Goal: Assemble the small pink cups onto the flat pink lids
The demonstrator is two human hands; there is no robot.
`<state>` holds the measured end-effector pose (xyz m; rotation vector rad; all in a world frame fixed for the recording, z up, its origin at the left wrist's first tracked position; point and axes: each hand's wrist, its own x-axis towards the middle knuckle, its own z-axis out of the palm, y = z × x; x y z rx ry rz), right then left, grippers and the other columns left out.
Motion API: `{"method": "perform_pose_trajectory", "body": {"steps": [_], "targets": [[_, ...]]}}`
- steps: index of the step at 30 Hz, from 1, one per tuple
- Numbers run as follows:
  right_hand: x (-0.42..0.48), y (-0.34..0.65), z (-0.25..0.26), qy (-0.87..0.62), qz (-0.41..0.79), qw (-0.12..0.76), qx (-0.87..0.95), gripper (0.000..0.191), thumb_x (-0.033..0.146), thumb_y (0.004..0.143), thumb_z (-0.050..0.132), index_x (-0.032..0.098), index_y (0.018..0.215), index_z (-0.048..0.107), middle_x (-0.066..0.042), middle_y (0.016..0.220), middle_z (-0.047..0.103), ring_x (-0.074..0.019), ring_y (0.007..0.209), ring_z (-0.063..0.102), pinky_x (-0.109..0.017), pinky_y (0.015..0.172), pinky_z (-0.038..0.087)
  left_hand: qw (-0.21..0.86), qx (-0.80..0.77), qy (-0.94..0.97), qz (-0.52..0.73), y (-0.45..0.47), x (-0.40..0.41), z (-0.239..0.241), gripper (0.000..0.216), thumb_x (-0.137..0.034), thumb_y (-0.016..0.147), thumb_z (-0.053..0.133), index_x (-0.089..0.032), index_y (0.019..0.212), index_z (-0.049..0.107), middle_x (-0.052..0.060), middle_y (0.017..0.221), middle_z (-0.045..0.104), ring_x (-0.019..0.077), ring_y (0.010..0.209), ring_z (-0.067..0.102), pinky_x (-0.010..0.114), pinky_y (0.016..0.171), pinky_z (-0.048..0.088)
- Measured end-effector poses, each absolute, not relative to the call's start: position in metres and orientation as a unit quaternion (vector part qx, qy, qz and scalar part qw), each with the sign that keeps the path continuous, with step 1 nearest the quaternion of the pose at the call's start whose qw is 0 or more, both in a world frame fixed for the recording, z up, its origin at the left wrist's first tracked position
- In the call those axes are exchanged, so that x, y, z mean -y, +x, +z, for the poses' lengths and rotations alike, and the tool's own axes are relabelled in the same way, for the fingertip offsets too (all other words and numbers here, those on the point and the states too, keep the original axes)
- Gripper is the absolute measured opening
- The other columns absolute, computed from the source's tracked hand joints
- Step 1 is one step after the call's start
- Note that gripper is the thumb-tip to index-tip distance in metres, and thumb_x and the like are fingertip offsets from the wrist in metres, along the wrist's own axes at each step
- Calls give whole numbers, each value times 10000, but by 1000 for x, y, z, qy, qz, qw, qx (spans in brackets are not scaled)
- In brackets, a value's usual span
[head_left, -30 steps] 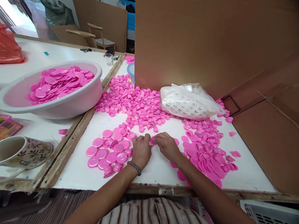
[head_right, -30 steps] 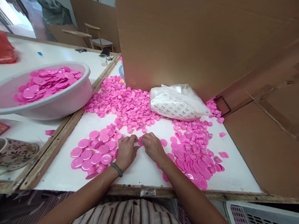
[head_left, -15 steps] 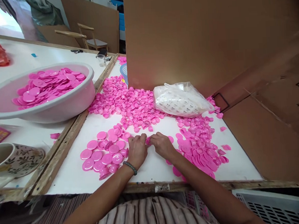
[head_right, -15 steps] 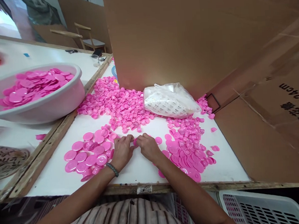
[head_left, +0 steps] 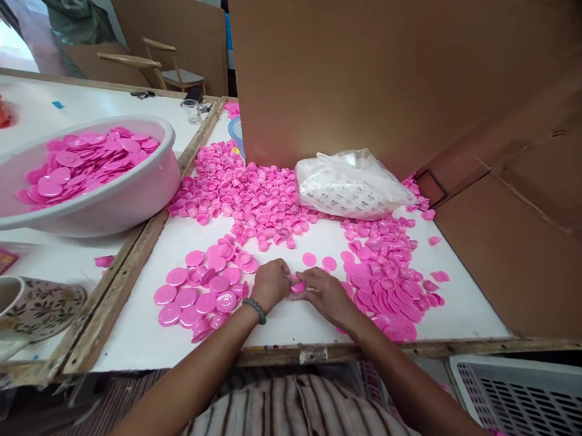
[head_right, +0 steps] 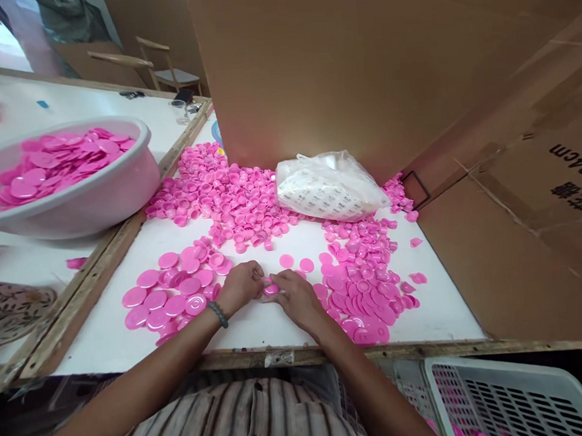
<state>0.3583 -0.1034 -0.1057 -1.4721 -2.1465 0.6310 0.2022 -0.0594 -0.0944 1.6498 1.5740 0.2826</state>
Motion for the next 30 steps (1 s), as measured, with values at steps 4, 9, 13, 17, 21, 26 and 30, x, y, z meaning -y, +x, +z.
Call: {"method": "perform_pose_trajectory", "body": {"steps": [4, 9, 13, 17, 21, 26, 30], "targets": [[92, 357, -106, -520, 188, 166, 817, 113, 198, 793, 596, 202, 886, 661, -28, 787, 586, -136, 729, 539, -221, 585, 386, 486, -624, 611, 43, 203, 48, -91, 157, -215, 679, 635, -154, 788, 539, 20, 626, 648, 132, 535, 619, 198, 517, 439], [75, 355, -98, -500, 222, 99, 831, 130, 218, 803, 586, 164, 705, 653, -11, 684, 536, -105, 610, 516, -201, 511, 340, 531, -604, 594, -21, 196, 31, -91, 189, -184, 608, 687, -133, 665, 514, 45, 568, 640, 164, 535, 635, 210, 509, 478], [79, 355, -95, -501, 197, 99, 837, 135, 297, 793, 605, 178, 737, 635, -10, 678, 547, -126, 648, 515, -216, 535, 335, 538, -594, 598, -7, 195, 31, -93, 269, -247, 582, 727, -143, 643, 487, 42, 552, 635, 169, 519, 632, 208, 481, 473], [99, 353, -101, -555, 92, 123, 818, 251, 399, 800, 571, 150, 788, 603, -50, 707, 570, -177, 707, 507, -277, 615, 358, 483, -605, 630, 55, 197, 47, -94, 249, -321, 653, 676, -158, 694, 492, 16, 539, 630, 138, 491, 618, 183, 468, 440], [110, 353, -101, -577, 91, 140, 799, 324, 436, 776, 587, 142, 911, 600, -75, 813, 584, -194, 766, 513, -289, 650, 371, 471, -602, 641, 72, 198, 63, -89, 185, -251, 678, 650, -165, 720, 492, -2, 539, 628, 128, 498, 619, 172, 471, 428], [98, 358, -93, -491, 218, 106, 837, 238, 267, 754, 653, 250, 988, 609, 1, 794, 570, -131, 730, 525, -212, 590, 342, 510, -607, 607, 58, 198, 64, -87, 176, -195, 681, 633, -165, 750, 474, -7, 562, 637, 123, 506, 624, 166, 470, 438], [82, 355, -90, -500, 247, 60, 828, 163, 250, 668, 726, 195, 790, 632, 18, 690, 538, -109, 631, 499, -200, 526, 283, 533, -605, 590, 26, 196, 54, -95, 266, -254, 638, 687, -161, 717, 451, -1, 537, 621, 133, 498, 621, 181, 479, 461]]}}
